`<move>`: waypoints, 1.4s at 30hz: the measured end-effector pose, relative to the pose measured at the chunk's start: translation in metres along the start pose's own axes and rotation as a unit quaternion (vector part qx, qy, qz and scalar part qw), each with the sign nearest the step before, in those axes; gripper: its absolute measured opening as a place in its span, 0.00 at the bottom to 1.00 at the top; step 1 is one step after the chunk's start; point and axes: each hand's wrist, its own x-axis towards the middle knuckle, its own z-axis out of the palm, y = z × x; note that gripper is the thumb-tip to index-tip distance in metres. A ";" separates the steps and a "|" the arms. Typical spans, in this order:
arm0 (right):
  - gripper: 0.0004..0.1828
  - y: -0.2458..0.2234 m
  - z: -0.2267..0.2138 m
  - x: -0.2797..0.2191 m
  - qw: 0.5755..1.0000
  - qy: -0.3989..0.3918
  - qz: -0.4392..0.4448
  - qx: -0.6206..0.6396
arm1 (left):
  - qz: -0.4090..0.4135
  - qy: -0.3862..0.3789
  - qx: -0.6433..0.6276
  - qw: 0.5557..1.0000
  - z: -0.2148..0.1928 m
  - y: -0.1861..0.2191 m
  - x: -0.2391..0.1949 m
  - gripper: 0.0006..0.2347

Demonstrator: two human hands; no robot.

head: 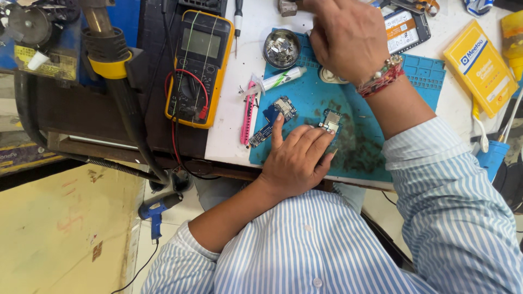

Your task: The person is soldering a small blue circuit board on a workbench. They use a soldering iron to apply heat and solder to specific connection points on the board. The person also uses tweezers to adjust components and a multimeter is visible nearby. The task involves precise hand movements to ensure proper soldering of the electronic components.

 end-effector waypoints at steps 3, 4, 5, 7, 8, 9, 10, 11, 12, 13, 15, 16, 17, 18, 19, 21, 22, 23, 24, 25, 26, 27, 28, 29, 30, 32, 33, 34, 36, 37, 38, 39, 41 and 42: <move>0.13 0.004 -0.001 -0.004 0.998 0.050 0.009 -0.020 | -0.004 0.002 0.004 1.000 0.001 0.000 0.000 0.17; 0.11 0.005 -0.005 -0.006 0.998 0.059 0.025 -0.019 | -0.004 0.002 0.001 1.000 0.001 0.000 0.000 0.17; 0.10 0.005 -0.009 -0.007 0.997 0.069 0.038 -0.016 | -0.005 0.003 -0.002 1.000 0.001 0.000 0.000 0.17; 0.08 -0.001 -0.021 -0.015 0.994 0.060 0.091 0.015 | -0.006 0.005 -0.004 1.000 0.001 0.001 0.000 0.16; 0.08 -0.006 -0.028 -0.022 0.991 0.076 0.094 0.052 | -0.005 0.006 -0.005 1.000 0.001 0.000 0.000 0.16; 0.10 -0.012 -0.039 -0.030 0.987 0.092 0.097 0.088 | -0.004 0.007 -0.006 1.000 0.001 0.000 0.000 0.16; 0.12 -0.018 -0.047 -0.039 0.981 0.108 0.100 0.124 | -0.005 0.006 -0.007 1.000 0.001 0.000 0.001 0.16; 0.12 -0.024 -0.053 -0.047 0.976 0.112 0.125 0.141 | -0.005 0.005 -0.008 1.000 0.001 0.001 0.001 0.16; 0.11 -0.027 -0.059 -0.057 0.969 0.116 0.150 0.159 | -0.007 0.003 -0.008 1.000 0.001 0.001 0.001 0.16; 0.10 -0.030 -0.065 -0.069 0.961 0.119 0.175 0.177 | -0.010 -0.001 -0.009 1.000 0.001 0.001 0.001 0.17; 0.09 -0.036 -0.071 -0.095 0.956 0.117 0.208 0.168 | -0.013 -0.008 -0.009 1.000 0.000 0.001 0.001 0.18; 0.09 -0.039 -0.072 -0.110 0.954 0.115 0.224 0.164 | -0.012 -0.008 -0.006 1.000 0.000 0.001 0.001 0.18; 0.07 -0.046 -0.072 -0.126 0.942 0.117 0.266 0.167 | -0.012 -0.007 -0.003 1.000 0.000 0.001 0.001 0.18; 0.06 -0.054 -0.070 -0.142 0.929 0.120 0.306 0.168 | -0.011 -0.004 0.001 1.000 0.000 0.001 0.002 0.18; 0.05 -0.062 -0.069 -0.156 0.915 0.123 0.345 0.170 | -0.011 -0.006 0.001 1.000 0.001 0.001 0.002 0.18; 0.04 -0.080 -0.063 -0.180 0.899 0.142 0.372 0.184 | -0.014 -0.010 0.005 1.000 0.001 0.002 0.002 0.19; 0.03 -0.089 -0.061 -0.190 0.894 0.147 0.382 0.183 | -0.014 -0.012 0.008 1.000 0.001 0.002 0.001 0.19; 0.02 -0.098 -0.060 -0.199 0.889 0.152 0.392 0.181 | -0.014 -0.013 0.011 1.000 0.002 0.002 0.001 0.19; 0.02 -0.105 -0.058 -0.206 0.884 0.156 0.403 0.179 | -0.015 -0.016 0.014 1.000 0.003 0.002 0.000 0.19; 0.02 -0.109 -0.056 -0.210 0.890 0.156 0.395 0.168 | -0.016 -0.016 0.016 1.000 0.004 0.002 -0.001 0.19; 0.03 -0.112 -0.054 -0.213 0.896 0.158 0.386 0.154 | -0.014 -0.015 0.017 1.000 0.005 0.001 0.000 0.18; 0.03 -0.115 -0.054 -0.216 0.901 0.160 0.378 0.140 | -0.012 -0.014 0.017 1.000 0.005 0.001 0.000 0.18; 0.03 -0.116 -0.053 -0.217 0.905 0.167 0.368 0.135 | -0.010 -0.013 0.021 1.000 0.005 0.001 0.001 0.18; 0.03 -0.117 -0.052 -0.216 0.908 0.174 0.358 0.130 | -0.009 -0.011 0.024 1.000 0.005 0.001 0.001 0.18; 0.04 -0.119 -0.051 -0.216 0.911 0.179 0.348 0.128 | -0.010 -0.011 0.028 1.000 0.004 0.002 0.000 0.17; 0.03 -0.119 -0.051 -0.215 0.916 0.174 0.341 0.120 | 0.003 -0.002 0.034 0.999 0.004 0.003 0.000 0.17; 0.03 -0.118 -0.051 -0.214 0.918 0.171 0.337 0.116 | 0.010 0.003 0.037 0.999 0.004 0.003 0.000 0.17; 0.03 -0.119 -0.052 -0.214 0.919 0.172 0.335 0.114 | 0.010 0.008 0.019 1.000 0.002 0.004 -0.001 0.17; 0.04 -0.118 -0.052 -0.215 0.922 0.171 0.329 0.108 | 0.010 0.021 -0.019 1.000 -0.005 0.003 -0.004 0.18; 0.04 -0.118 -0.053 -0.216 0.923 0.175 0.323 0.112 | 0.000 0.034 -0.017 0.999 -0.009 0.001 -0.006 0.18; 0.04 -0.118 -0.052 -0.216 0.924 0.180 0.318 0.116 | -0.010 0.046 -0.015 0.999 -0.017 -0.003 -0.008 0.18; 0.04 -0.117 -0.051 -0.217 0.924 0.184 0.312 0.121 | -0.019 0.058 -0.012 0.998 -0.025 -0.006 -0.011 0.17; 0.05 -0.116 -0.050 -0.223 0.927 0.188 0.300 0.122 | -0.047 0.070 0.025 0.996 -0.044 -0.014 -0.018 0.17; 0.06 -0.115 -0.049 -0.227 0.929 0.190 0.295 0.122 | -0.059 0.077 0.043 0.994 -0.051 -0.016 -0.021 0.17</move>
